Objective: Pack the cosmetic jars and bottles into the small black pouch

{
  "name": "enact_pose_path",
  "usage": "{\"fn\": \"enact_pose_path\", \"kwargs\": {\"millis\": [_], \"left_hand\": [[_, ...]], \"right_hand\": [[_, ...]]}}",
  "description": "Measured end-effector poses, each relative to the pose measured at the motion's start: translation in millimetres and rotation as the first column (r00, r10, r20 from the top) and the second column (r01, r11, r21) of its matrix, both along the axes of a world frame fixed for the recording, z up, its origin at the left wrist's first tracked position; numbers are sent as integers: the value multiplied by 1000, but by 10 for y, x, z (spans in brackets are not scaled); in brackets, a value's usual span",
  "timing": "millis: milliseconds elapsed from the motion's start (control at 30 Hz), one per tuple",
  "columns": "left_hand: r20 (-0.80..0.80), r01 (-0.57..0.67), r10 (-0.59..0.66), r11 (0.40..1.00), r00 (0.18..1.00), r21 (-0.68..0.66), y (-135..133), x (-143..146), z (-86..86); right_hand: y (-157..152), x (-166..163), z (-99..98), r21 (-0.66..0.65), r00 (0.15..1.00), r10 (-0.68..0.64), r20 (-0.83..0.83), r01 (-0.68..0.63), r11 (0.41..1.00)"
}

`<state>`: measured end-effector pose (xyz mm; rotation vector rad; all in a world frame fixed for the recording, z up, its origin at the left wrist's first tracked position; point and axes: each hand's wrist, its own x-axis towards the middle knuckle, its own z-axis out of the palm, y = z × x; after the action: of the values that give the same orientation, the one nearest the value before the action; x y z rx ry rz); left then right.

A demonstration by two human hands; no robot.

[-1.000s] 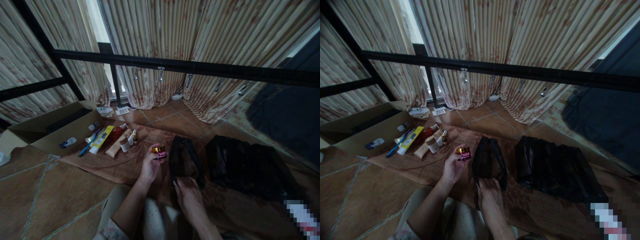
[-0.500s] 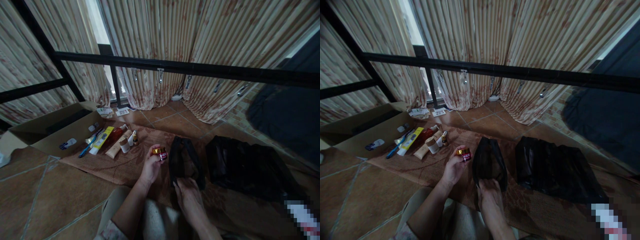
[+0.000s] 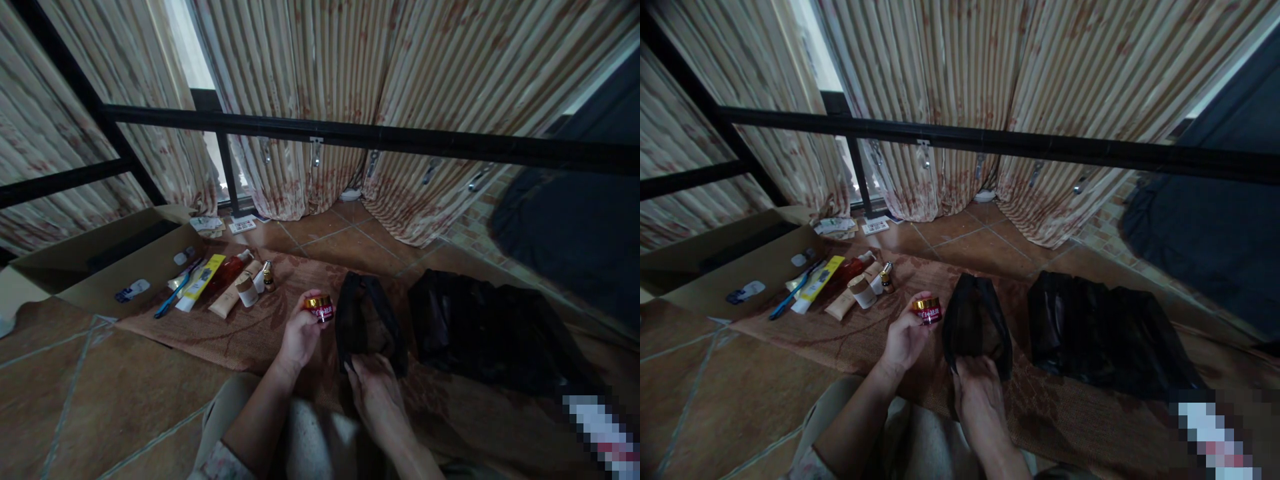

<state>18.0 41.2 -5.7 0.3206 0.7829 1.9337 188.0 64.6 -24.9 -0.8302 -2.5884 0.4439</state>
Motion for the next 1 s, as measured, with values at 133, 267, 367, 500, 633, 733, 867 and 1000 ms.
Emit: {"fn": "enact_pose_path", "kwargs": {"millis": [133,267,367,500,633,733,867,1000], "left_hand": [[26,57,-57,998,998,9,-20,-10,38],[65,78,-79,997,995,7,-30,-25,52],[91,85,-85,996,992,1,-31,-29,47],[104,100,-99,995,990,-4,-33,-29,39],[105,105,-104,994,989,-6,-33,-31,35],[95,104,-102,995,990,-11,-29,-32,34],[78,82,-79,996,994,-36,-20,-28,37],[80,53,-48,997,996,-59,-9,-27,29]], "right_hand": [[-1,0,9,4,1000,4,-4,-4,1000],[4,4,7,6,1000,6,2,-6,1000],[4,5,8,-3,1000,6,2,-6,1000],[-3,6,18,-22,1000,-4,19,5,1000],[-5,5,27,-40,1000,-8,21,9,999],[-4,5,37,-31,1000,1,5,-1,1000],[-6,7,57,-10,1000,6,0,-6,1000],[-6,4,63,-9,1000,11,1,-11,1000]]}}
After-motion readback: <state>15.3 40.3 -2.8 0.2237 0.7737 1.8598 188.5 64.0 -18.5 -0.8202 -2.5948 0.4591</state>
